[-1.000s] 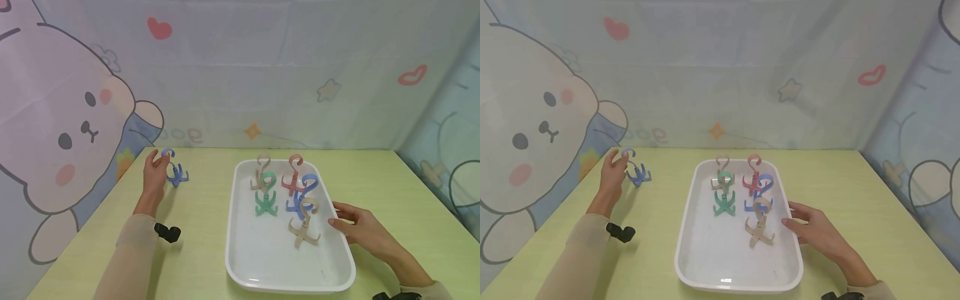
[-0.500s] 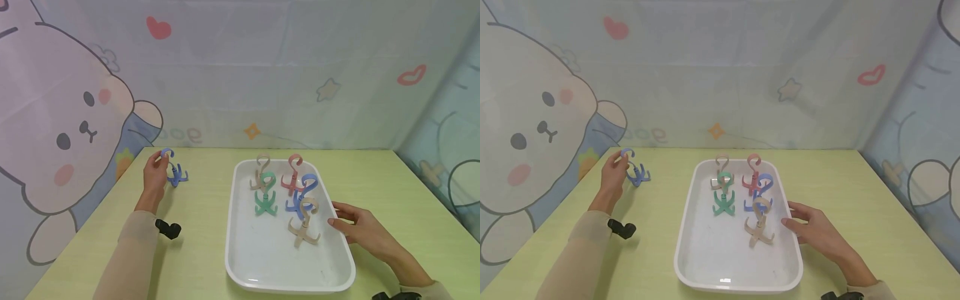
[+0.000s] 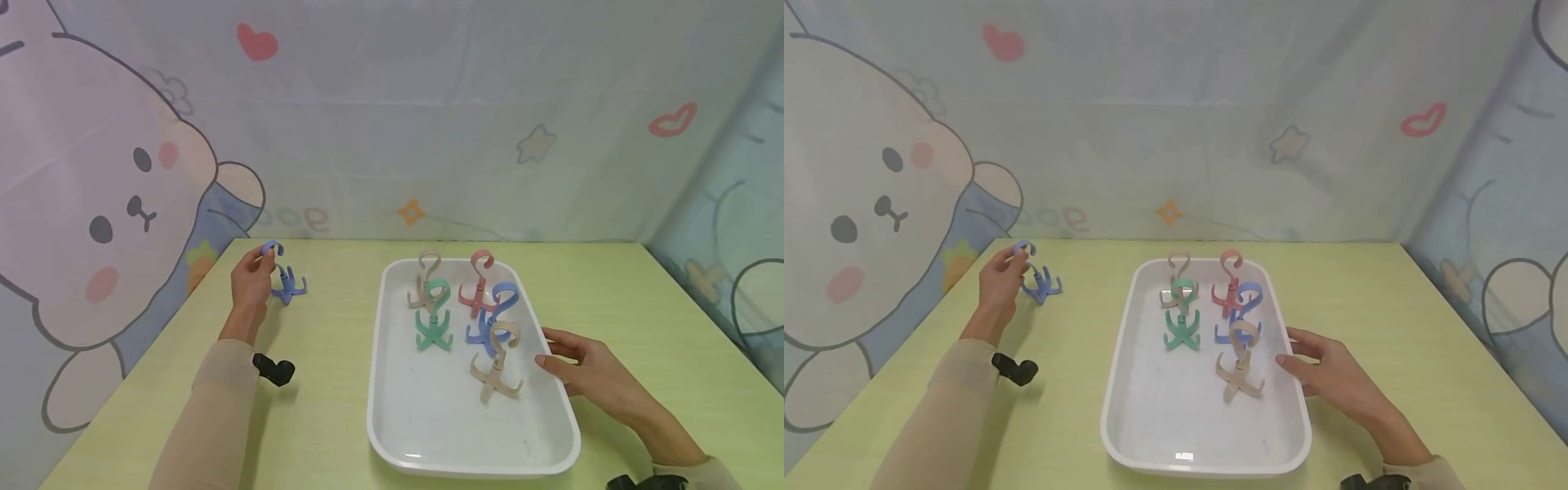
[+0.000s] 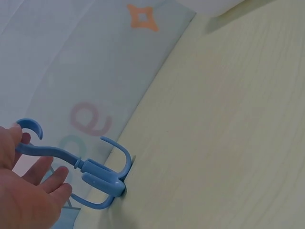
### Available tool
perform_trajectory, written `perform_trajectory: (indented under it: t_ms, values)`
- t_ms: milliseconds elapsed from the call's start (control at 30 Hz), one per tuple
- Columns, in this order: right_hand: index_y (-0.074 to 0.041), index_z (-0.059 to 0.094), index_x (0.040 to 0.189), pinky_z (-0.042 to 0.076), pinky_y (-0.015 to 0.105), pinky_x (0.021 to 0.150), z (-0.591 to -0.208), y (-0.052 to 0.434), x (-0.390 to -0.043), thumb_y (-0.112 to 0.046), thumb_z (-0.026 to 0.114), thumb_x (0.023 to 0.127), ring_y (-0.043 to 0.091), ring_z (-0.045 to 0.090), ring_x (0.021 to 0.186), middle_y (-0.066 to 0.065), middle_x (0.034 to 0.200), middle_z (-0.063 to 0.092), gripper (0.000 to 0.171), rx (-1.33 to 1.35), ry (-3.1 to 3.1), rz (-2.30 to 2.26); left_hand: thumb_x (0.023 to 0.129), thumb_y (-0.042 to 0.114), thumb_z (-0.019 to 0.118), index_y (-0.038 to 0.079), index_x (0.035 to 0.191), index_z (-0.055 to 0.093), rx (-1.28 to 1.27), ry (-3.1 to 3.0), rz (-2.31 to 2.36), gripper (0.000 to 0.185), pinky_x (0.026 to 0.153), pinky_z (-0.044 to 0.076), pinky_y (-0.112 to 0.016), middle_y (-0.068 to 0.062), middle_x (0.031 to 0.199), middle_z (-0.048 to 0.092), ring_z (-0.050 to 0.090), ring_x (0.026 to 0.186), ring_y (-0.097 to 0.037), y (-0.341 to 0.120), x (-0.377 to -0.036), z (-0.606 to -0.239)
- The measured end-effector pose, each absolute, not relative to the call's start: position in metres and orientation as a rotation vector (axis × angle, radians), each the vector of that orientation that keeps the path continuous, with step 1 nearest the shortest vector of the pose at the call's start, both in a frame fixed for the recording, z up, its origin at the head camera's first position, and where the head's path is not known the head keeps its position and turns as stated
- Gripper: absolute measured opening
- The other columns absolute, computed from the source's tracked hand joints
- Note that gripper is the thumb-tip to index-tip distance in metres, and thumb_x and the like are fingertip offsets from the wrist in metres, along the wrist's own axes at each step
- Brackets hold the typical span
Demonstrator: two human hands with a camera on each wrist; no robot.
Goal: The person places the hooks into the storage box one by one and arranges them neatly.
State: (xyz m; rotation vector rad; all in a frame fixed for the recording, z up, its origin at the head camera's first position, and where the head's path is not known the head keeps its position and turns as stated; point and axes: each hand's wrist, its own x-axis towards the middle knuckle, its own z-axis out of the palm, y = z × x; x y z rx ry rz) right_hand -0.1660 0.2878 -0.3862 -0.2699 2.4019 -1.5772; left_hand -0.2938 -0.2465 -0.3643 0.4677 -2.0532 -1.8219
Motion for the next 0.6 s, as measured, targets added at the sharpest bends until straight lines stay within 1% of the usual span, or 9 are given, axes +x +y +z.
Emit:
perform_trajectory:
  t_ms: [67,200,300,400,467,600]
  values:
    - [0.005,0.031,0.163,0.067,0.042,0.078,-0.3863,0.2880,-0.1663,-0.026,0.066,0.106,0.025,0.075,0.109,0.034,0.154,0.049,0.073,-0.275,2.393,-1.587,0.110,0.039,0.057,0.013,0.147,0.060,0.466,-2.040,-1.834,0.045,0.117,0.043,-0.039,0.003,0.126,0.064,0.061,0.131,-0.024,-0.2470,-0.2933,-0.3646]
    - [0.005,0.031,0.163,0.067,0.042,0.078,-0.3871,0.2879,-0.1665,-0.026,0.066,0.106,0.026,0.075,0.109,0.034,0.153,0.049,0.073,-0.269,2.393,-1.587,0.109,0.036,0.060,0.014,0.138,0.065,0.434,-1.962,-1.926,0.037,0.110,0.048,-0.034,0.016,0.105,0.070,0.066,0.111,-0.013,-0.2481,-0.2922,-0.3660]
    - [0.005,0.032,0.162,0.067,0.042,0.078,-0.3875,0.2875,-0.1666,-0.027,0.067,0.106,0.027,0.075,0.110,0.034,0.154,0.050,0.073,-0.259,2.406,-1.573,0.107,0.031,0.063,0.013,0.134,0.066,0.384,-1.871,-2.033,0.032,0.103,0.052,-0.029,0.020,0.092,0.073,0.070,0.099,-0.005,-0.2478,-0.2916,-0.3662]
    - [0.005,0.032,0.162,0.067,0.042,0.078,-0.3874,0.2872,-0.1666,-0.027,0.067,0.105,0.027,0.075,0.110,0.034,0.154,0.049,0.074,-0.254,2.415,-1.567,0.106,0.026,0.065,0.010,0.135,0.066,0.333,-1.780,-2.141,0.033,0.095,0.056,-0.023,0.018,0.087,0.076,0.074,0.092,-0.002,-0.2470,-0.2914,-0.3657]
    - [0.005,0.032,0.162,0.067,0.042,0.078,-0.3873,0.2872,-0.1666,-0.027,0.067,0.105,0.027,0.075,0.110,0.034,0.155,0.048,0.074,-0.256,2.411,-1.573,0.106,0.024,0.065,0.008,0.138,0.065,0.310,-1.738,-2.194,0.036,0.092,0.057,-0.021,0.016,0.087,0.078,0.076,0.091,-0.003,-0.2465,-0.2911,-0.3653]
    - [0.005,0.032,0.162,0.067,0.042,0.078,-0.3875,0.2872,-0.1667,-0.026,0.067,0.106,0.027,0.075,0.110,0.034,0.155,0.048,0.074,-0.260,2.402,-1.584,0.105,0.023,0.065,0.006,0.142,0.063,0.262,-1.677,-2.275,0.041,0.092,0.060,-0.021,0.013,0.091,0.079,0.077,0.094,-0.006,-0.2435,-0.2888,-0.3627]
